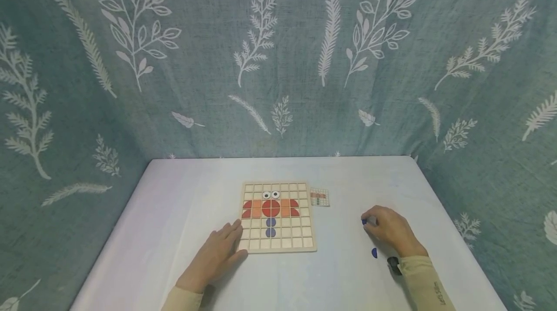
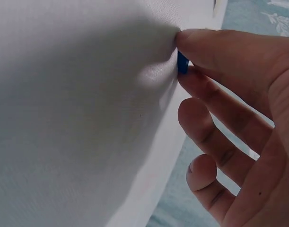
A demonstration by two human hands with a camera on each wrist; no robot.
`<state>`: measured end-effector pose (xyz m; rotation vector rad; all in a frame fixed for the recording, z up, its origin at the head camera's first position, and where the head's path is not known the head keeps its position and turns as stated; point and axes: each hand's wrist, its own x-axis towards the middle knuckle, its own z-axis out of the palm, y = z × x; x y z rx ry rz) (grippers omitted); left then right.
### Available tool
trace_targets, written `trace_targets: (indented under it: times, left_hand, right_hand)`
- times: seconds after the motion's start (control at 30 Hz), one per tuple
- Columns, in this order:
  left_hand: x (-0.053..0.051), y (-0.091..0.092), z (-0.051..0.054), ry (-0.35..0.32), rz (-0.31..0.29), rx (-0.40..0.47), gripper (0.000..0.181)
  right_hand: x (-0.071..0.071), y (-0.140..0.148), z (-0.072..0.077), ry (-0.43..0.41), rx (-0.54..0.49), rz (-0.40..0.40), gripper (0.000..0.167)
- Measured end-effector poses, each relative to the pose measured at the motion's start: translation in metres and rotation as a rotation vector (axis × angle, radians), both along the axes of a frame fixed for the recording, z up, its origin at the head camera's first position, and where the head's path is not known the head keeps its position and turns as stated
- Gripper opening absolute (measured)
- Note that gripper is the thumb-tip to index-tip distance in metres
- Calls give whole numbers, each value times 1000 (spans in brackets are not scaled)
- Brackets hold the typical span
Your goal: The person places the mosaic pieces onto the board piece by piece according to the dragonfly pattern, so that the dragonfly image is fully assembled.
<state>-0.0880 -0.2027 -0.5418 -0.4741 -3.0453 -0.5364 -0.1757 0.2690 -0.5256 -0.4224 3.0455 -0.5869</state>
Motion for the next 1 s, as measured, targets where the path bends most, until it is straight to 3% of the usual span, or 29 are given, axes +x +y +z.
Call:
trace_targets:
  times: [0.6,0.8,1.0]
  left_hand:
    - [0,1,-1,-6,2,-9,65]
    - [0,1,1,-16,11,-18,65]
    - [2,1,1,-31,15,-16,65]
  right_hand:
    - [-1,-9,1,41,-29,5,18]
    - [2,-32,2,170,-71,70,21]
    - [7,-66,-1,306,-125,194,24]
